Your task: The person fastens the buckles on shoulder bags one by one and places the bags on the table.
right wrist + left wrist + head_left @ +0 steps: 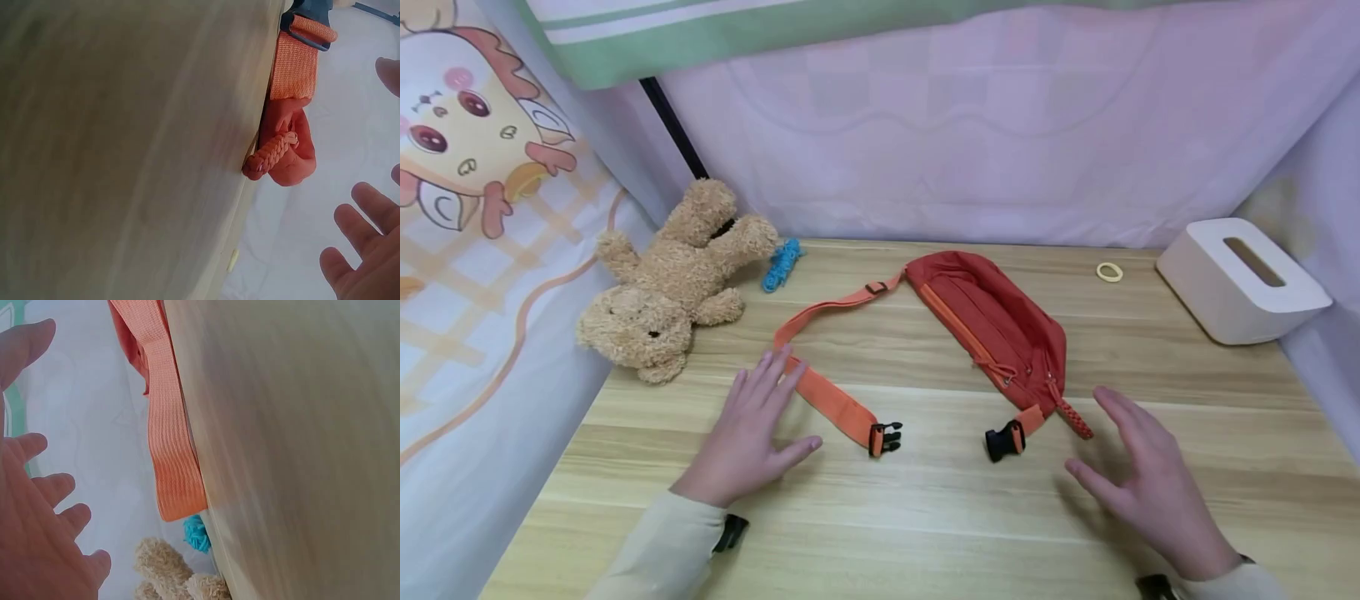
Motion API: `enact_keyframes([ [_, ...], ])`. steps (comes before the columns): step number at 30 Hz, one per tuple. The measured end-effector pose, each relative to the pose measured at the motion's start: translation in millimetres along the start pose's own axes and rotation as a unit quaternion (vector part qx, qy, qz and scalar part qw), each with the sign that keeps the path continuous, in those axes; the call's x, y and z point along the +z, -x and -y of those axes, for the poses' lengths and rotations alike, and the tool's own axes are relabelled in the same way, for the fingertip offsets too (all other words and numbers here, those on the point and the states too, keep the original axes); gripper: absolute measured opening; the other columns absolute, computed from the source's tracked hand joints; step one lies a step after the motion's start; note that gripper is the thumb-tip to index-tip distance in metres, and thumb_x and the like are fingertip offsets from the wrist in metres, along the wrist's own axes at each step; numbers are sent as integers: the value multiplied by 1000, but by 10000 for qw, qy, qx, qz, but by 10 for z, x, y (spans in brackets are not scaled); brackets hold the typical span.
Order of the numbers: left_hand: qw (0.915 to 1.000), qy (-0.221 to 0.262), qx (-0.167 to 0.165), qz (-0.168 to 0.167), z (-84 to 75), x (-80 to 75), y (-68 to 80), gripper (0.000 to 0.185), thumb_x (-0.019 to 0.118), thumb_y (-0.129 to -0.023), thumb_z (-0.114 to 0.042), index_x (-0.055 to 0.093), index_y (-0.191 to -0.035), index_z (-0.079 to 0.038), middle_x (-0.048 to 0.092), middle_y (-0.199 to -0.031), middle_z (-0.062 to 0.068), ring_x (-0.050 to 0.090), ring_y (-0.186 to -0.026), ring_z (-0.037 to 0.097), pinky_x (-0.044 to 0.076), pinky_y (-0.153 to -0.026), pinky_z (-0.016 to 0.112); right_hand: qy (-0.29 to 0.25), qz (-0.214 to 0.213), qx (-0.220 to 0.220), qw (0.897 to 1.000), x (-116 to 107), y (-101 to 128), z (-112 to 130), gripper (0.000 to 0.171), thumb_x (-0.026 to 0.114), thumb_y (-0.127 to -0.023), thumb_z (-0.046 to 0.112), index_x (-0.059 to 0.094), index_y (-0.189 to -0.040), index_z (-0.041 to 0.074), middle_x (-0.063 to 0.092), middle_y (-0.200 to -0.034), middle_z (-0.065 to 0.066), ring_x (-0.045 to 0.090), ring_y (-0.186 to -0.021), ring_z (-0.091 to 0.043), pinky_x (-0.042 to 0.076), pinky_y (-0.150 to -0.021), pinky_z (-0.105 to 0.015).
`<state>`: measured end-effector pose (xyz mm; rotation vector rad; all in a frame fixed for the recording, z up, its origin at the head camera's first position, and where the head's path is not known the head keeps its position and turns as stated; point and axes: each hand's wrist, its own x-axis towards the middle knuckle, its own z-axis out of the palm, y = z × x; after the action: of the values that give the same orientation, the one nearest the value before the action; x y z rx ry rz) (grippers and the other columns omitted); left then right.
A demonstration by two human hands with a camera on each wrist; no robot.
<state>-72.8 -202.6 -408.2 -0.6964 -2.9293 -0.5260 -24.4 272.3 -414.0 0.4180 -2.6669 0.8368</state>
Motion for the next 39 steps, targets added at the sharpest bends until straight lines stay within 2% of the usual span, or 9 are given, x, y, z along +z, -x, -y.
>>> enact_keyframes([
  [7,9998,99,151,47,-38,40,-30,98,73,-86,-55,23,-161,-14,6,-168,6,11,-153,36,4,-121,56,82,157,15,9998,30,-30,33,93,93,-70,20,46,-150,15,54,-142,-16,51,-127,-40,41,-99,-61],
  [9,9998,117,166,84,-47,43,-34,98,72,-86,-56,24,-160,-13,7,-168,7,9,-153,34,5,-121,56,60,163,-59,9998,42,-37,37,92,93,-70,19,47,-150,16,55,-142,-14,52,-127,-37,41,-107,-47],
  [11,9996,167,175,135,-58,45,-41,98,73,-86,-56,25,-160,-12,8,-168,7,7,-154,32,5,-121,55,17,109,-195,9997,53,-42,46,92,93,-69,18,48,-149,17,56,-140,-13,53,-125,-34,36,-112,-31],
  [14,9990,335,179,221,-78,54,-51,97,74,-86,-55,26,-160,-12,11,-168,7,9,-153,32,7,-121,56,-51,12,-434,9990,72,-51,49,90,93,-66,15,51,-146,14,58,-138,-12,54,-123,-31,22,-109,-11],
  [19,9974,614,263,270,-103,92,-71,95,75,-86,-53,29,-158,-12,18,-166,10,16,-152,35,13,-119,59,-59,39,-506,9987,104,-60,67,84,93,-66,13,56,-141,12,61,-132,-9,55,-118,-26,22,-107,-8],
  [24,9963,711,403,255,-128,124,-94,95,77,-85,-51,31,-157,-11,22,-165,11,19,-151,35,15,-119,59,-39,140,-392,9991,127,-65,99,84,93,-67,13,56,-142,14,61,-131,-6,56,-116,-25,22,-104,-5],
  [32,9952,785,538,239,-161,170,-110,91,78,-85,-48,35,-156,-10,29,-162,12,25,-149,38,18,-118,58,-74,292,-319,9990,153,-77,135,80,92,-70,12,56,-141,12,61,-131,-5,60,-114,-24,26,-102,-4],
  [37,9942,904,501,300,-194,182,-114,90,79,-85,-47,36,-156,-12,30,-162,7,24,-149,35,18,-119,56,-23,449,-178,9988,164,-82,146,77,91,-73,13,56,-141,14,61,-131,-3,59,-116,-22,27,-102,-5],
  [39,9939,929,480,338,-205,186,-115,90,79,-85,-48,36,-156,-13,30,-163,4,23,-150,33,18,-120,54,11,489,-133,9987,173,-86,149,75,91,-73,13,57,-141,14,61,-131,-2,59,-117,-21,32,-102,-8],
])
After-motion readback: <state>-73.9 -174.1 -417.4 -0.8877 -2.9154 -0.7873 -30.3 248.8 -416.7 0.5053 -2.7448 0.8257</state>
